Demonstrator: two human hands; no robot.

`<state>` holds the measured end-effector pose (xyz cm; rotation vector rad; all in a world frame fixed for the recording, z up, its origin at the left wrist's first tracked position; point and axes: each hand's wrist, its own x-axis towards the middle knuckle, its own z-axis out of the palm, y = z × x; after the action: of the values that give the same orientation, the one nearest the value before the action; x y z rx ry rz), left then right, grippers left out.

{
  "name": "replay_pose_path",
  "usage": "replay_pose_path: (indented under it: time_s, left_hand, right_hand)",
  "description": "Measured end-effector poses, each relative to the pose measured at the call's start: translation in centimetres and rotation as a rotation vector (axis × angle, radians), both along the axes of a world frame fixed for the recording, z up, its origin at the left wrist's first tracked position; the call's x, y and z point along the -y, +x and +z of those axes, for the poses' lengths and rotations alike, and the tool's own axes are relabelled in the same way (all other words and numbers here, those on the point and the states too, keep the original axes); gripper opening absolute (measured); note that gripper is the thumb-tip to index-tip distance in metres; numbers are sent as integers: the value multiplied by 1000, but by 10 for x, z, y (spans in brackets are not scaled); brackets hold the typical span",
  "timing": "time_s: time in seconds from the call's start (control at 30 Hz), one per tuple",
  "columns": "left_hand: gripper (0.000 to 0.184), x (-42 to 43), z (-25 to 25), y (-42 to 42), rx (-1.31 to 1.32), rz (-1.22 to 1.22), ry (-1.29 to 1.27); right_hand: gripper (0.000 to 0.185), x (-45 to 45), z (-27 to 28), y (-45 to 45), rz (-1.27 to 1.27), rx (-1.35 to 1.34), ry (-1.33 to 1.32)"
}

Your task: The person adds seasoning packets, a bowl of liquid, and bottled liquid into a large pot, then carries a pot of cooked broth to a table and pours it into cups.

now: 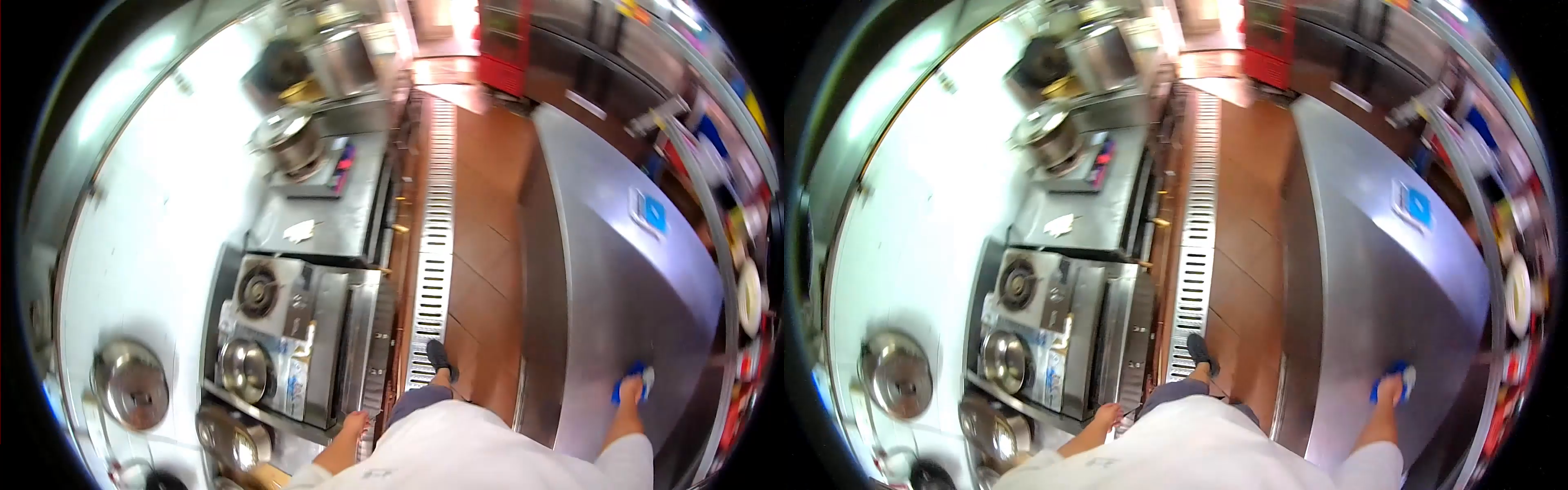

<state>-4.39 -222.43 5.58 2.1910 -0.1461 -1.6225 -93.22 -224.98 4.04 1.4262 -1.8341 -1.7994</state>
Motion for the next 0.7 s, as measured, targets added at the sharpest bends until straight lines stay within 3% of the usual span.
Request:
replay_pose_path:
  time_s: [0.07, 0.13, 0.2, 0.23, 0.3, 0.4, 0.43, 0.47, 0.5, 0.53, 0.6, 0.7]
  left_hand:
    - [13, 14, -23, 15, -98, 71, 61]
    - [19, 43, -31, 16, -74, 214, 174]
    - [18, 78, -57, 24, -164, 285, 165]
    - [18, 108, -55, 23, -169, 270, 165]
    - [16, 174, -52, 20, 3, -69, 140]
    - [14, 304, -33, 12, -87, -72, -9]
    - [15, 346, -30, 8, -64, -27, -84]
    - [16, 387, -28, 1, -47, 18, -159]
    - [12, 428, -7, -5, -87, -28, -224]
    - [9, 464, -13, -3, -123, 3, -245]
    - [11, 528, -8, -13, -91, 63, -307]
    - [17, 598, 9, -28, -76, -14, -234]
  right_hand:
    - [23, -3, 5, 22, -309, 133, -109]
    - [27, 7, 17, 47, -684, 404, -500]
    - [33, 18, 27, 71, -818, 484, -640]
    - [37, 24, 31, 79, -855, 496, -689]
    - [43, 27, 44, 86, -979, 430, -758]
    - [44, 54, 71, 85, -870, 329, -1285]
    - [49, 80, 99, 95, -1005, 314, -1263]
    - [51, 99, 115, 97, -851, 172, -1246]
    - [51, 138, 157, 123, -870, 68, -1143]
    - [41, 124, 117, 86, -691, 52, -1275]
    - [33, 197, 177, 141, -914, 181, -1494]
    - [28, 247, 155, 142, -1045, 239, -1718]
